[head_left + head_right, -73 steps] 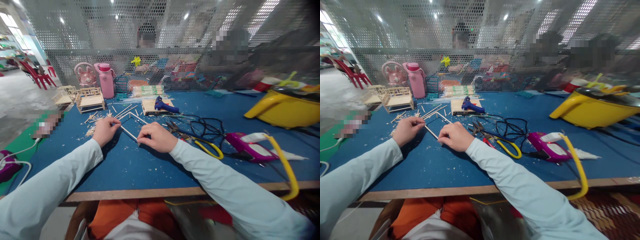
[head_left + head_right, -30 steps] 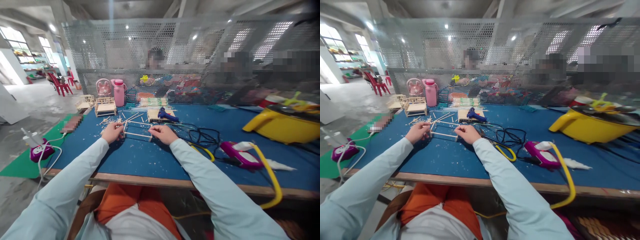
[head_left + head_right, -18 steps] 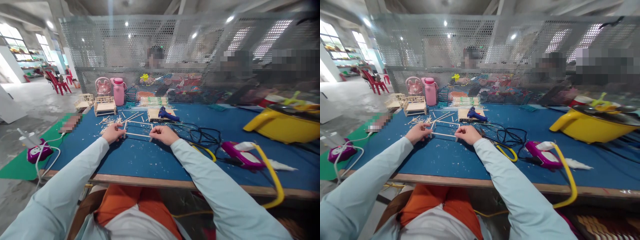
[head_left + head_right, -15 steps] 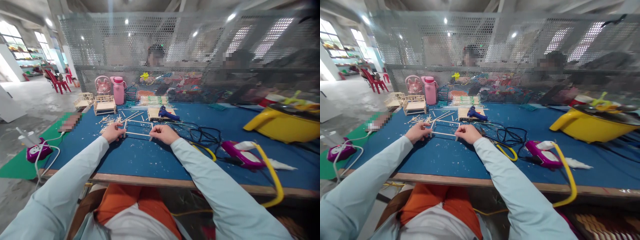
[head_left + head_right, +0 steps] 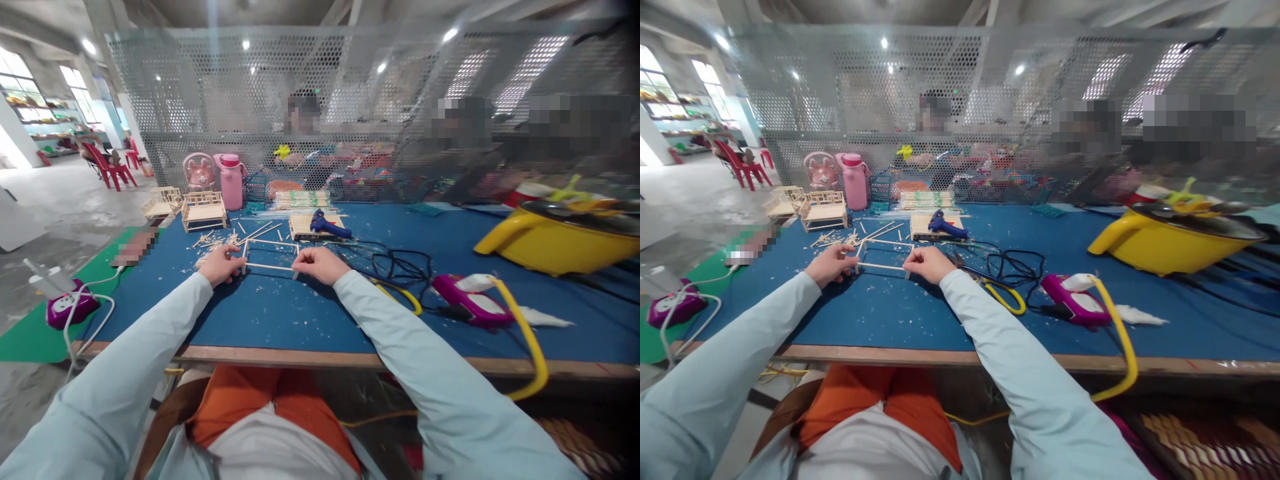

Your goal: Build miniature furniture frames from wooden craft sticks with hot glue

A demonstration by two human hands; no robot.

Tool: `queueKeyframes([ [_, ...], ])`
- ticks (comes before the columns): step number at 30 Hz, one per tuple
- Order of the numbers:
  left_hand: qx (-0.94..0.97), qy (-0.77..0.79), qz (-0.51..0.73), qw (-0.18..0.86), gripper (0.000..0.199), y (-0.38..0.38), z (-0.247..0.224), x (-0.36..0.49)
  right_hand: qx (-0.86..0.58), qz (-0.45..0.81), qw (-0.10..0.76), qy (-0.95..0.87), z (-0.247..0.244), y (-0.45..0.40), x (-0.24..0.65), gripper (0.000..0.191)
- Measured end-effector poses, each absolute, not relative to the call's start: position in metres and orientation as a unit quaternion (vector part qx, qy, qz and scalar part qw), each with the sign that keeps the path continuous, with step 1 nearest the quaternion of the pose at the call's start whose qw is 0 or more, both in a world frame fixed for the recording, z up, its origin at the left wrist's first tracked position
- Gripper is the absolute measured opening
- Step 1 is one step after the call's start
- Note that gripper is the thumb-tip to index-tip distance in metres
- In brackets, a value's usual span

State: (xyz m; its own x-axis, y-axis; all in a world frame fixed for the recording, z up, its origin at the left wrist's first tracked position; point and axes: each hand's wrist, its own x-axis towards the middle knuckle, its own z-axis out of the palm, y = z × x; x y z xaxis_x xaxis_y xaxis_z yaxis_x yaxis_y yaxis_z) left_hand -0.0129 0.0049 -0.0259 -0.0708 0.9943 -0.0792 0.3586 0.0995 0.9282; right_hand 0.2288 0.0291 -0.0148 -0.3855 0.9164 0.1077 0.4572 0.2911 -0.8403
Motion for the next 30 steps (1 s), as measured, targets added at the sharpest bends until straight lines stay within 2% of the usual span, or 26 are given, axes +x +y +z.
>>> queueKeyframes([
  [5, 0.554, 0.615, 0.393, 0.400, 0.035, 0.004, -0.027, -0.013, -0.455, 0.378, 0.319, -0.741, -0.015, 0.029, 0.229, 0.019],
  [11, 0.572, 0.615, 0.403, 0.363, 0.022, 0.004, -0.026, -0.018, -0.468, 0.372, 0.383, -0.704, -0.011, 0.033, 0.241, 0.037],
  [14, 0.578, 0.626, 0.420, 0.311, 0.027, 0.007, -0.024, -0.026, -0.479, 0.353, 0.408, -0.692, -0.010, 0.037, 0.249, 0.029],
  [17, 0.611, 0.621, 0.429, 0.238, 0.030, 0.008, -0.022, -0.035, -0.475, 0.356, 0.383, -0.707, -0.012, 0.037, 0.251, 0.017],
  [23, 0.757, 0.521, 0.365, 0.149, 0.018, 0.007, -0.022, -0.035, -0.416, 0.402, 0.283, -0.765, -0.017, 0.029, 0.243, 0.032],
  [26, 0.791, 0.497, 0.333, 0.126, 0.013, 0.008, -0.025, -0.032, -0.405, 0.386, 0.286, -0.778, -0.019, 0.029, 0.240, 0.026],
  [30, 0.802, 0.495, 0.321, 0.093, 0.017, 0.008, -0.028, -0.030, -0.416, 0.341, 0.316, -0.781, -0.019, 0.033, 0.243, 0.021],
])
